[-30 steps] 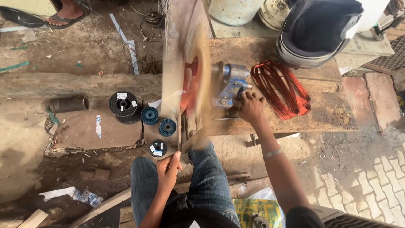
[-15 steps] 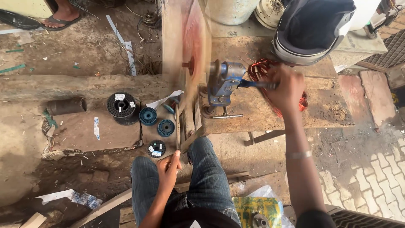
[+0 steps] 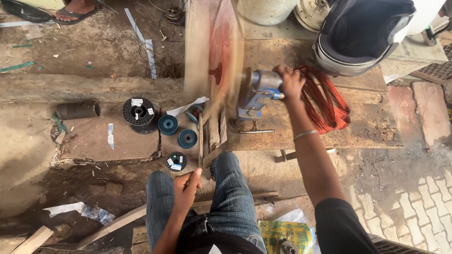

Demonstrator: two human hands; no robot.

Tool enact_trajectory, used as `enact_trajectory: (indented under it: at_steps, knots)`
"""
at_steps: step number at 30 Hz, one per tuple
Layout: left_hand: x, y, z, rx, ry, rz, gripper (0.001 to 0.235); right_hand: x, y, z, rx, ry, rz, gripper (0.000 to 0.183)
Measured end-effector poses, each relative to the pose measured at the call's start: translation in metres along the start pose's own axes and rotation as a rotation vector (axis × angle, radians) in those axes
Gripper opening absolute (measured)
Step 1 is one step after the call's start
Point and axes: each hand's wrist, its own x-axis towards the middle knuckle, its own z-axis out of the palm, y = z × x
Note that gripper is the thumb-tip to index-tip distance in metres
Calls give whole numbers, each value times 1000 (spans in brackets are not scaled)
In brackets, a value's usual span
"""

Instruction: Winding copper wire onto a spool or coil using a hand-cranked machine.

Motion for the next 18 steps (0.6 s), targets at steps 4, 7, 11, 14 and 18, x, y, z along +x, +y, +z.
enact_trajectory:
  at_steps: [4, 7, 11, 14, 18]
  knots:
    - [-2, 8, 1, 22, 0, -11, 51, -71, 2, 33, 160, 29, -90, 83]
    - [3, 3, 0, 59, 34, -96, 51, -118, -13, 8, 3, -44, -71, 24]
    - [-2, 11, 3, 45, 19, -59, 52, -190, -20, -60, 73, 51, -154, 29]
    - [-2, 18, 4, 32, 19, -48, 54, -203, -9, -94, 57, 149, -190, 26]
    - [-3, 14, 5, 16, 23, -17, 53, -185, 9, -139, 129, 541, -282, 14]
